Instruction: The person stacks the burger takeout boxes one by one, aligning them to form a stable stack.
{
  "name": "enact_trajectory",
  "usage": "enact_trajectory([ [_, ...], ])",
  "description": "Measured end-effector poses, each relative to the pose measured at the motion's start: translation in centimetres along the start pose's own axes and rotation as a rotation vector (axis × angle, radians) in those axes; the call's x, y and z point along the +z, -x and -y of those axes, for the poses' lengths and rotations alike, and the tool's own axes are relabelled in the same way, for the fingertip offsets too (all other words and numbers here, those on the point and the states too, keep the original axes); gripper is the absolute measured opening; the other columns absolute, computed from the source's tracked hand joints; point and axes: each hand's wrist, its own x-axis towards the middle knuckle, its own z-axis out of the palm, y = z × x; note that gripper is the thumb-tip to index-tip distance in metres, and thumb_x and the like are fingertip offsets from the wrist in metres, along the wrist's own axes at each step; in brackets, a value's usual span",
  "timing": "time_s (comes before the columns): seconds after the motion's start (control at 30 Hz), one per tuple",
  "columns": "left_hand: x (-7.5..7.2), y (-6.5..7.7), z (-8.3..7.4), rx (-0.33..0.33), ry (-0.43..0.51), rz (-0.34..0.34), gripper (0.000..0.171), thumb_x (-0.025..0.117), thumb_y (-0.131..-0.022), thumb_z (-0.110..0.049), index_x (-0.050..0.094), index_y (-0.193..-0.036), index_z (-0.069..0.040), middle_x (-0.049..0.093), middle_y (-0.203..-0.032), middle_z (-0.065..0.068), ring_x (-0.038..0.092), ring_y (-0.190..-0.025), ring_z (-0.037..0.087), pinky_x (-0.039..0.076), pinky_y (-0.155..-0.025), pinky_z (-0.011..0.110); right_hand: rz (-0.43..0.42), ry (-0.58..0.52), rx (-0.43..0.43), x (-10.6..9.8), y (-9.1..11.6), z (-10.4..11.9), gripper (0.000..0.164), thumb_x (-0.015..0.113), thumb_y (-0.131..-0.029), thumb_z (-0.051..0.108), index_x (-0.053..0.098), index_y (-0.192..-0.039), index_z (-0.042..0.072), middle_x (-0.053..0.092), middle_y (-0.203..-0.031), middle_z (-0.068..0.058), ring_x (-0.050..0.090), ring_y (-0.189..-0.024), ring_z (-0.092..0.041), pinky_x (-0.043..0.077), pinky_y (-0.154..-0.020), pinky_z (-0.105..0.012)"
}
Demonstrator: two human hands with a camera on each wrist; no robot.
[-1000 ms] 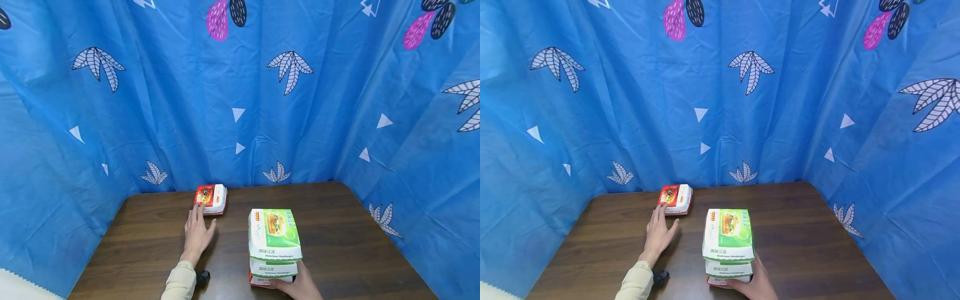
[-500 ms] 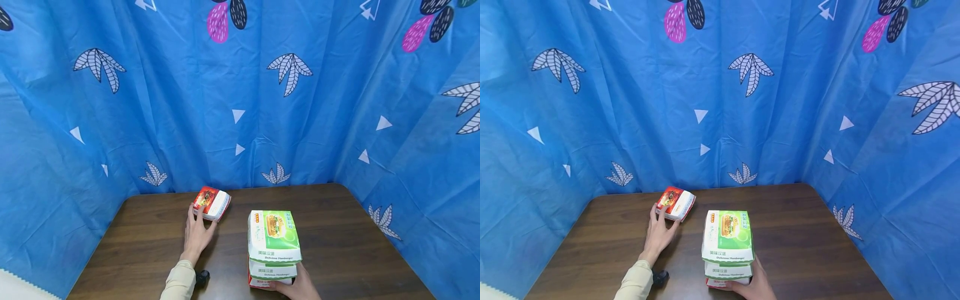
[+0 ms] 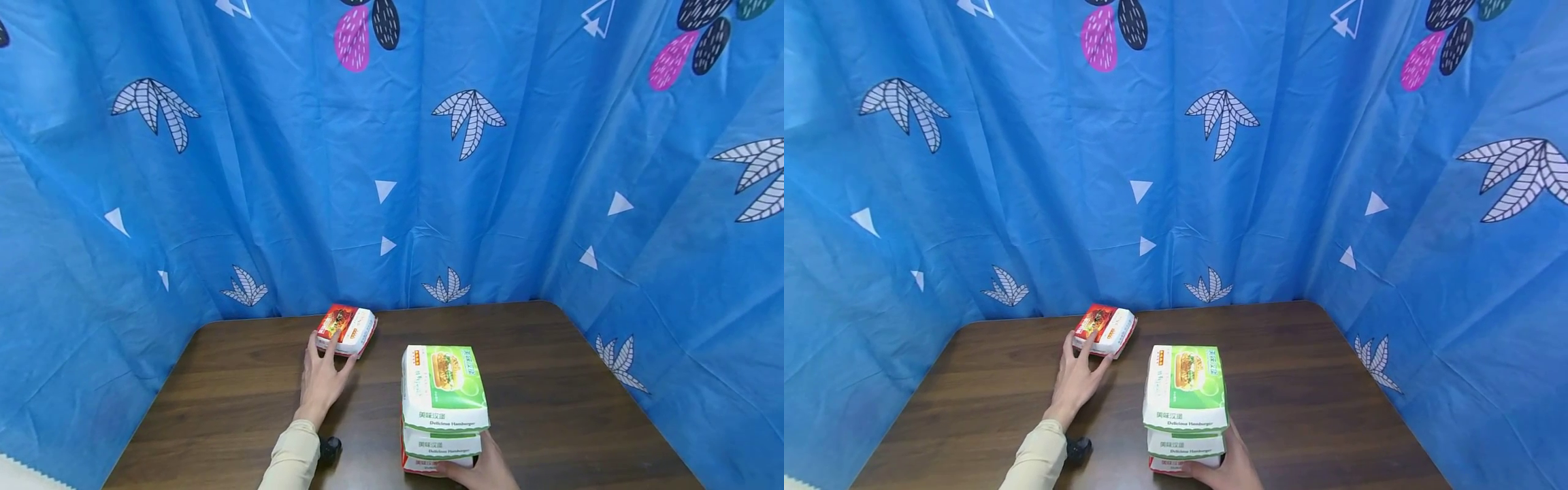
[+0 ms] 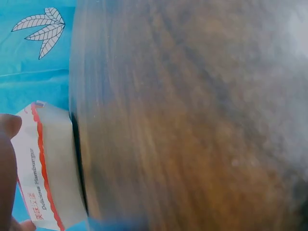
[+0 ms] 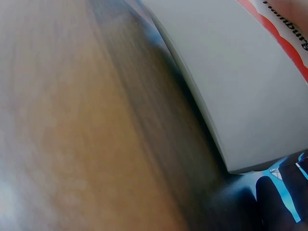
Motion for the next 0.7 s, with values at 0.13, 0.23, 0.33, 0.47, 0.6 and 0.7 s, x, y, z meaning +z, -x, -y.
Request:
enact_trajectory([
  [0.13, 0.1, -0.3, -0.2, -0.009, 0.017, 0.006, 0.069, 0.074, -0.092, -0.046, 0.049, -0.151, -0.019, 0.011, -0.168, 0.025, 0.031, -0.146, 0.052, 0.039, -0.105, 0.071, -0.013, 0.025, 0.000, -0.1, 0.0, 0.0, 0.067, 0.092, -0.077, 0.032, 0.055, -0.130, 0.014, 0.073, -0.115, -0.001, 0.068, -0.102, -0.004, 0.053, -0.086, -0.025],
  [0.23, 0.1, -0.6, -0.2, 0.001, 0.022, 0.003, 0.067, 0.076, -0.091, -0.043, 0.051, -0.146, -0.015, 0.012, -0.168, 0.029, 0.034, -0.145, 0.054, 0.039, -0.106, 0.071, -0.017, 0.028, -0.001, 0.0, 0.0, 0.0, 0.065, 0.092, -0.076, 0.032, 0.057, -0.128, 0.015, 0.074, -0.114, 0.000, 0.068, -0.101, -0.005, 0.053, -0.087, -0.026],
  [0.33, 0.0, -0.9, -0.2, 0.009, 0.032, 0.005, 0.063, 0.077, -0.091, -0.040, 0.051, -0.141, -0.011, 0.013, -0.166, 0.031, 0.036, -0.142, 0.055, 0.038, -0.107, 0.071, -0.015, 0.034, -0.005, 0.0, 0.0, 0.0, 0.065, 0.092, -0.076, 0.032, 0.057, -0.128, 0.015, 0.073, -0.115, 0.000, 0.068, -0.102, -0.004, 0.053, -0.087, -0.026],
  [0.47, -0.1, -1.1, -0.2, 0.009, 0.062, 0.010, 0.062, 0.078, -0.092, -0.036, 0.050, -0.140, -0.010, 0.015, -0.165, 0.031, 0.036, -0.141, 0.057, 0.036, -0.110, 0.070, -0.002, 0.025, -0.008, 0.1, 0.0, 0.0, 0.066, 0.091, -0.077, 0.033, 0.056, -0.129, 0.014, 0.072, -0.117, -0.002, 0.067, -0.103, -0.005, 0.053, -0.087, -0.026],
  [0.6, 0.0, -1.0, 0.0, 0.014, 0.099, -0.008, 0.069, 0.080, -0.090, -0.035, 0.047, -0.145, -0.010, 0.018, -0.163, 0.030, 0.035, -0.141, 0.055, 0.035, -0.112, 0.067, 0.000, 0.008, -0.006, 0.1, 0.0, 0.1, 0.066, 0.091, -0.077, 0.032, 0.055, -0.130, 0.014, 0.073, -0.116, -0.001, 0.068, -0.103, -0.005, 0.053, -0.087, -0.026],
  [0.7, 0.1, -0.9, 0.2, 0.014, 0.136, -0.023, 0.080, 0.082, -0.088, -0.035, 0.040, -0.152, -0.010, 0.020, -0.162, 0.029, 0.034, -0.143, 0.052, 0.035, -0.114, 0.064, -0.010, 0.007, -0.004, 0.1, 0.1, 0.1, 0.067, 0.092, -0.076, 0.031, 0.055, -0.130, 0.015, 0.073, -0.116, 0.000, 0.068, -0.103, -0.005, 0.053, -0.088, -0.026],
])
